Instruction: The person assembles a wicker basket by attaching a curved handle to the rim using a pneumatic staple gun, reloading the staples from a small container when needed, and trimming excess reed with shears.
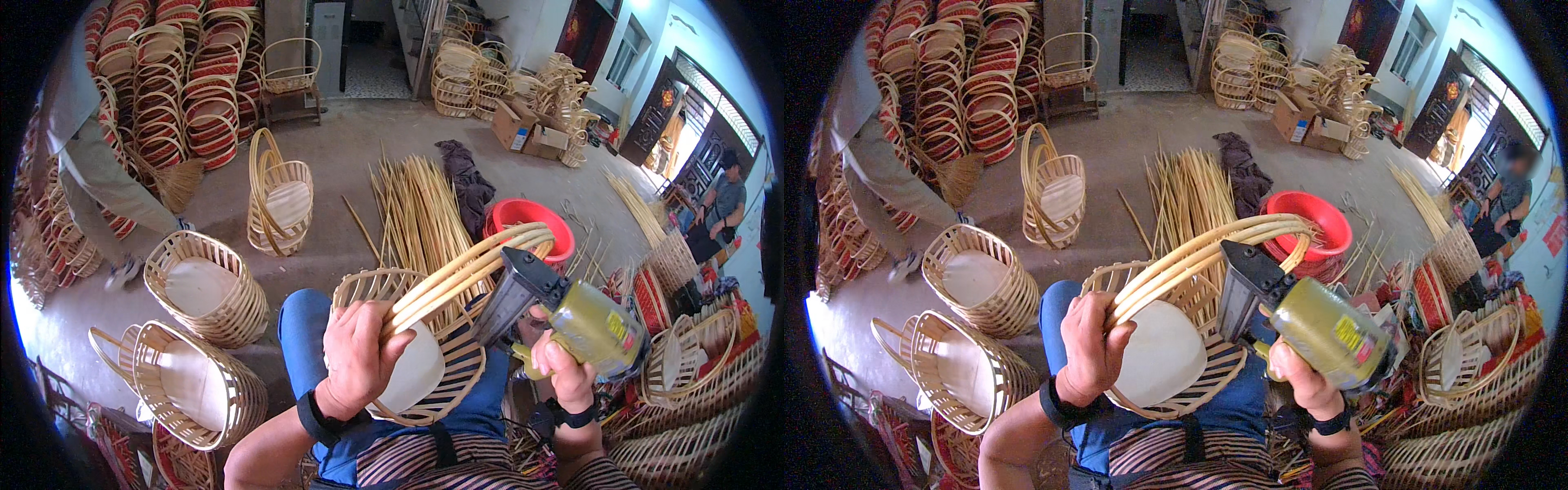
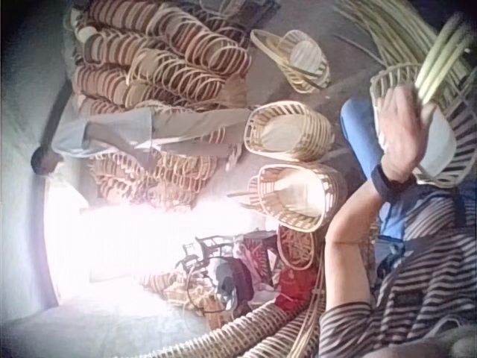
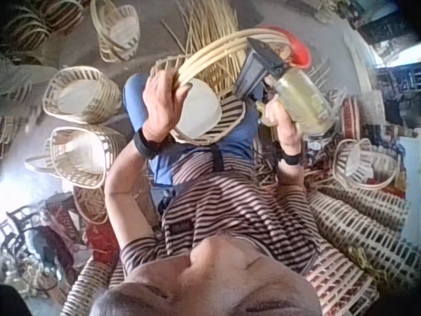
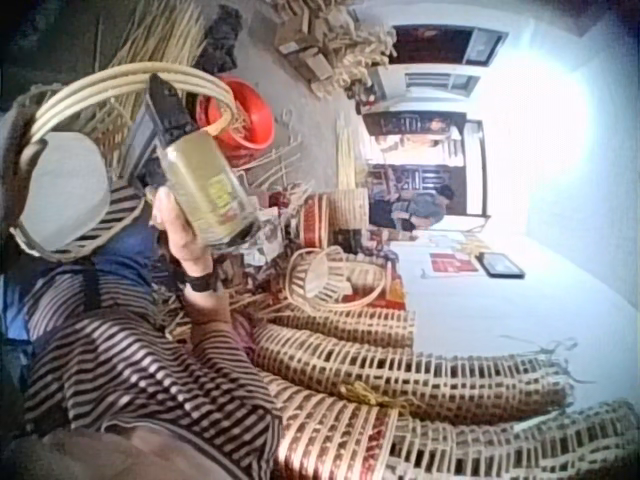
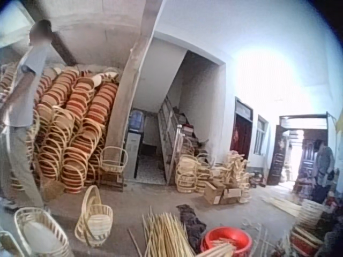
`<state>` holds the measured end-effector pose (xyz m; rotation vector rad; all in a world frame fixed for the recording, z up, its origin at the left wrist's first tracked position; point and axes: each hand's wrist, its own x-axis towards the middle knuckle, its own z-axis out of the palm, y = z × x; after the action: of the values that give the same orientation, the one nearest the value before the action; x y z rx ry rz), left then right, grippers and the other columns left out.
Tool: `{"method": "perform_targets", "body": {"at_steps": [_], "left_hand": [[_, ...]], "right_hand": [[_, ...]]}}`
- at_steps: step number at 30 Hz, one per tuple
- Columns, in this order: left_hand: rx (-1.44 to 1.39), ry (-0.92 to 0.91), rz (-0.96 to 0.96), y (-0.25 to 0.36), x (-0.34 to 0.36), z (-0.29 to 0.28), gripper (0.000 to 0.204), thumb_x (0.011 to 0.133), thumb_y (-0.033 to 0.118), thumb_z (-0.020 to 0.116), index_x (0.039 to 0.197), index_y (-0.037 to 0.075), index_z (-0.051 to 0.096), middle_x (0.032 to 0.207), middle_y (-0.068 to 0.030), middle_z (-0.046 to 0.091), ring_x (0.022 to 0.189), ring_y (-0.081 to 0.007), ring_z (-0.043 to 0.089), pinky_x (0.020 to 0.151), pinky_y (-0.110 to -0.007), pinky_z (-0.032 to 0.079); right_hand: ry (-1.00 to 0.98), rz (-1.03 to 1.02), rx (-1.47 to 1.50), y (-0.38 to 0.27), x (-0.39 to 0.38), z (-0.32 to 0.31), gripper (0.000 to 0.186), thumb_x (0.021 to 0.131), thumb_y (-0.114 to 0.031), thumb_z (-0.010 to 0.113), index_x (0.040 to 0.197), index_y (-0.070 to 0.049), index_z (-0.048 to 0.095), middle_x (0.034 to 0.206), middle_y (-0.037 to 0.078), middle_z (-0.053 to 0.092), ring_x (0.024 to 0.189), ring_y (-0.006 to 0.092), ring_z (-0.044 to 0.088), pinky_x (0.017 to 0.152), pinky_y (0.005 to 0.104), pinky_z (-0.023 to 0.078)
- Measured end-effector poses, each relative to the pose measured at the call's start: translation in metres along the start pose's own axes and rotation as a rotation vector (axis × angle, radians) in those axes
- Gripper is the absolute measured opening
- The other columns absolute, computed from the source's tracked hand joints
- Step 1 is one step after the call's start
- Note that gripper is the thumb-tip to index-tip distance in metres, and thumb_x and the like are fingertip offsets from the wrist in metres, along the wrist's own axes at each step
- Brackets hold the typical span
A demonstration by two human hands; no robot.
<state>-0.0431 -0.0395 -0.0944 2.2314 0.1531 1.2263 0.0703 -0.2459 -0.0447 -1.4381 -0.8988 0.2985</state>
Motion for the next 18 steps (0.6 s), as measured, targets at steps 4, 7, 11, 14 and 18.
{"method": "perform_targets", "body": {"at_steps": [4, 7, 11, 14, 18], "left_hand": [[0.004, -0.016, -0.023, 0.0, 0.001, -0.003, 0.025, 0.072, 0.024, 0.053, 0.077, 0.001, 0.044, 0.063, -0.0111, 0.042, 0.055, -0.027, 0.039, 0.053, -0.033, 0.031], [0.048, -0.098, -0.083, -0.009, -0.012, -0.01, 0.024, 0.069, 0.023, 0.055, 0.078, 0.002, 0.046, 0.065, -0.0097, 0.045, 0.061, -0.0264, 0.042, 0.058, -0.034, 0.031], [0.007, -0.114, -0.133, -0.019, -0.027, -0.01, 0.023, 0.069, 0.024, 0.053, 0.076, 0.003, 0.046, 0.065, -0.0093, 0.044, 0.063, -0.0264, 0.042, 0.063, -0.034, 0.03], [-0.024, -0.07, -0.135, -0.017, -0.02, -0.004, 0.025, 0.071, 0.027, 0.051, 0.073, 0.003, 0.044, 0.063, -0.0095, 0.042, 0.063, -0.0262, 0.041, 0.065, -0.034, 0.029], [0.025, -0.005, -0.188, -0.014, -0.013, 0.0, 0.023, 0.072, 0.025, 0.051, 0.071, 0.004, 0.044, 0.063, -0.0106, 0.042, 0.063, -0.0272, 0.041, 0.066, -0.035, 0.029]], "right_hand": [[0.034, -0.032, -0.162, -0.002, -0.002, 0.007, 0.029, 0.075, -0.011, 0.046, 0.096, 0.008, 0.042, 0.076, 0.011, 0.051, 0.044, 0.0074, 0.039, 0.044, 0.021, 0.036], [0.066, -0.075, -0.129, 0.002, 0.002, 0.01, 0.02, 0.076, -0.01, 0.045, 0.09, 0.005, 0.043, 0.099, 0.017, 0.049, 0.045, 0.0073, 0.039, 0.045, 0.0209, 0.036], [0.077, -0.059, -0.047, 0.0, 0.008, 0.01, 0.017, 0.077, -0.009, 0.045, 0.089, 0.003, 0.043, 0.108, 0.018, 0.046, 0.046, 0.0071, 0.039, 0.045, 0.0206, 0.035], [0.117, -0.025, 0.0, 0.0, 0.008, 0.013, 0.017, 0.077, -0.009, 0.044, 0.089, 0.003, 0.043, 0.097, 0.016, 0.05, 0.046, 0.007, 0.038, 0.045, 0.0203, 0.035], [0.009, -0.171, -0.545, 0.016, -0.005, -0.004, 0.015, 0.076, -0.009, 0.044, 0.085, 0.003, 0.048, 0.073, 0.008, 0.052, 0.047, 0.0075, 0.04, 0.049, 0.0203, 0.04]]}}
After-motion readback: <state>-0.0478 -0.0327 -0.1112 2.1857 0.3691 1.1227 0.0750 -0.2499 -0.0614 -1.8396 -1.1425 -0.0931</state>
